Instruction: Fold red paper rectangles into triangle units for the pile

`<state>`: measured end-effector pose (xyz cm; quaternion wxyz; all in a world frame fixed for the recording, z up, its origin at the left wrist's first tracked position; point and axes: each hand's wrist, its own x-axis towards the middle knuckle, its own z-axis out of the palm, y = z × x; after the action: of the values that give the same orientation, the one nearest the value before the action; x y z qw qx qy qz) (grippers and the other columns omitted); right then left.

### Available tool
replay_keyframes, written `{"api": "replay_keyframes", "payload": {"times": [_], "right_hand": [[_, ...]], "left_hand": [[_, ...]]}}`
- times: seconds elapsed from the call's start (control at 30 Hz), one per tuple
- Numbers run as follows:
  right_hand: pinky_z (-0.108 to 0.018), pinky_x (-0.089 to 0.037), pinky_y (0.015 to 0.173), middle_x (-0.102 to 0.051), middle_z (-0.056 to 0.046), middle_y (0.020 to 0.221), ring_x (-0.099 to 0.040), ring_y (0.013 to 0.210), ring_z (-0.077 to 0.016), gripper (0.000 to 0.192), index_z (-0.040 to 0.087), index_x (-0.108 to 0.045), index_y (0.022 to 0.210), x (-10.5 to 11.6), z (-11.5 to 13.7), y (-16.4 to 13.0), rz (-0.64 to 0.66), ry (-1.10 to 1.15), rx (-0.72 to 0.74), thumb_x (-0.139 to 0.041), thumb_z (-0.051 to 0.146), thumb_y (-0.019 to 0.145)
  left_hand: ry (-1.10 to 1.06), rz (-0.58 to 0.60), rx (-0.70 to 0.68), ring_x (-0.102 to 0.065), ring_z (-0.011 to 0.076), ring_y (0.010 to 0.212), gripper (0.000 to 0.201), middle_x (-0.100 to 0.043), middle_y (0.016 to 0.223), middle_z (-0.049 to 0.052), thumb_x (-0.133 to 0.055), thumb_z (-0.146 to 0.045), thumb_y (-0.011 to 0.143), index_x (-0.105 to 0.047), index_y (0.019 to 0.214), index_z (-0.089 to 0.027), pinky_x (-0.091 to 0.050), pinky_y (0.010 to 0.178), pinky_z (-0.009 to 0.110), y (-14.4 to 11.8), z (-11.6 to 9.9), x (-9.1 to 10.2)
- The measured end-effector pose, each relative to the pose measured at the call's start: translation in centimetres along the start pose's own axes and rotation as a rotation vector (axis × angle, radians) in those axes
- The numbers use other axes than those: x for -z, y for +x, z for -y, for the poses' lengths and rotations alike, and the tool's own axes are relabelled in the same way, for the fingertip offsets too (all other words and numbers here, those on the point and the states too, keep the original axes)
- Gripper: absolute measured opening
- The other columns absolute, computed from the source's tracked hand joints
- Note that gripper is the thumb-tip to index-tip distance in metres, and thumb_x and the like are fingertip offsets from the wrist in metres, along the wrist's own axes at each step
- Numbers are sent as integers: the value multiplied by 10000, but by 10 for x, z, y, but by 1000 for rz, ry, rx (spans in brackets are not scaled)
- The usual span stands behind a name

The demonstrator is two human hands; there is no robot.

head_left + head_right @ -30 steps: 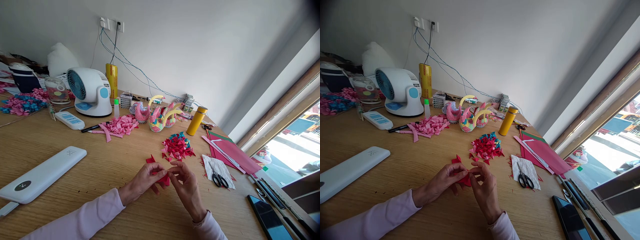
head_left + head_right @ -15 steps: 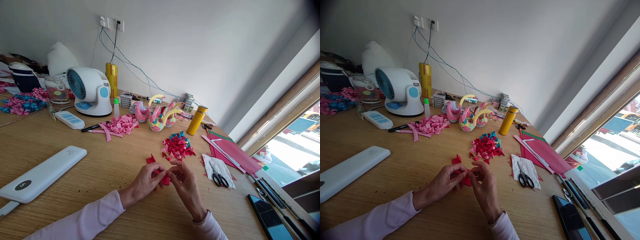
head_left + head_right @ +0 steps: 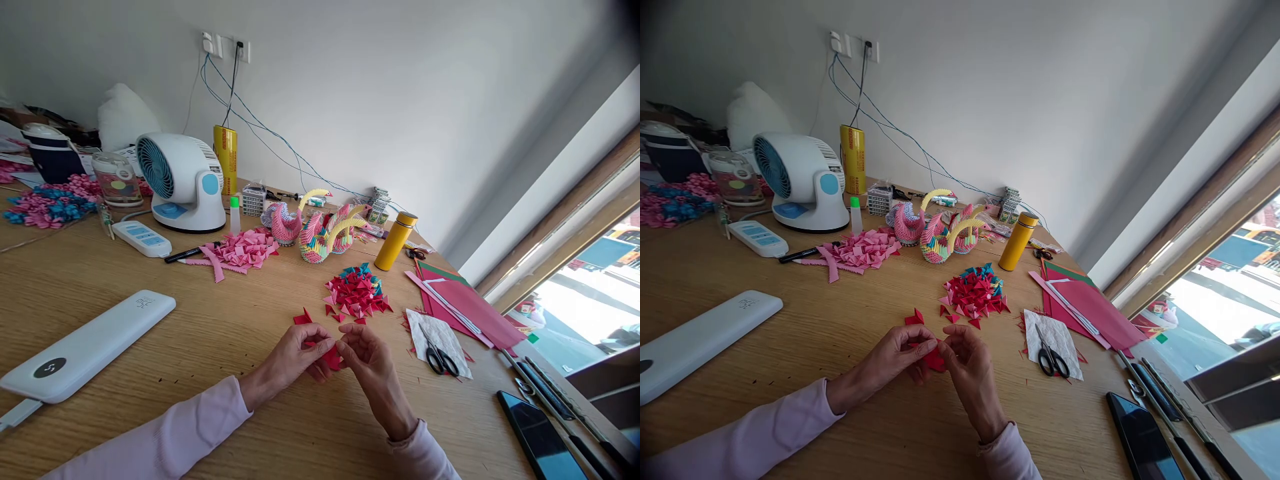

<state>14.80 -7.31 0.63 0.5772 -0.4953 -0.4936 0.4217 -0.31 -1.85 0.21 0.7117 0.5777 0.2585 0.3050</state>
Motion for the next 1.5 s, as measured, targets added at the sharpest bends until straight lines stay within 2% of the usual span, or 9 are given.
{"api": "replay_keyframes", "payload": {"times": [0.13,0.23,0.47,0.63,0.8,1.03,1.2,1.37,1.5], "right_hand": [[-250,-497,537,-643,-21,705,-602,592,-137,287,160,-611,872,0,-4,0,-97,3,13,-710,380,718],[-254,-497,547,-648,-35,736,-606,630,-150,290,158,-621,858,0,-5,0,-153,-2,16,-709,391,711],[-240,-469,522,-634,-49,755,-583,653,-158,290,155,-626,860,-3,-2,-2,-58,-154,-9,-634,430,770],[-228,-458,502,-657,-59,783,-606,656,-163,254,157,-629,873,-7,-2,-3,0,-251,74,-636,394,781],[-224,-444,485,-639,-34,682,-575,574,-140,245,158,-635,827,-6,-8,0,-50,-237,73,-615,401,798],[-218,-437,485,-624,-28,644,-552,544,-125,240,148,-626,818,-5,-9,0,-67,-295,85,-596,385,817],[-208,-418,459,-619,-25,649,-536,521,-116,239,149,-625,842,-6,-7,-1,-47,-326,90,-578,383,832],[-194,-411,460,-630,-36,740,-563,564,-114,161,159,-633,795,-8,-7,-2,-65,-414,192,-601,314,824],[-194,-423,478,-614,-20,712,-560,555,-105,161,162,-629,757,-10,-5,-4,-90,-482,258,-548,255,862]], "left_hand": [[-114,-17,10,-658,171,645,431,-675,791,66,-718,-399,700,-525,992,-146,-524,526,258,-1,-2,-2],[-160,-60,14,-676,191,705,429,-681,851,81,-752,-349,672,-531,978,-145,-519,558,254,-2,-3,-3],[-83,-175,-41,-656,175,649,333,-682,732,58,-744,-348,668,-591,848,-114,-481,484,211,0,1,2],[-81,-153,-13,-673,190,630,344,-688,721,63,-750,-346,655,-592,844,-105,-483,469,214,-1,1,2],[-108,-82,5,-690,208,719,333,-699,775,94,-694,-346,730,-628,938,-94,-474,505,196,-4,-3,-1],[-148,-124,30,-683,198,700,354,-691,763,107,-664,-357,747,-653,954,-70,-451,478,178,-7,-6,-6],[-70,-134,9,-674,184,661,359,-689,728,97,-653,-380,753,-659,933,-69,-467,475,184,-7,-6,-6],[16,-116,-23,-653,158,575,359,-688,711,87,-653,-409,749,-655,876,-73,-494,473,210,-5,0,-4],[-15,-107,-19,-657,167,583,354,-684,683,85,-657,-405,750,-634,867,-72,-505,477,221,-3,4,-3]]}}
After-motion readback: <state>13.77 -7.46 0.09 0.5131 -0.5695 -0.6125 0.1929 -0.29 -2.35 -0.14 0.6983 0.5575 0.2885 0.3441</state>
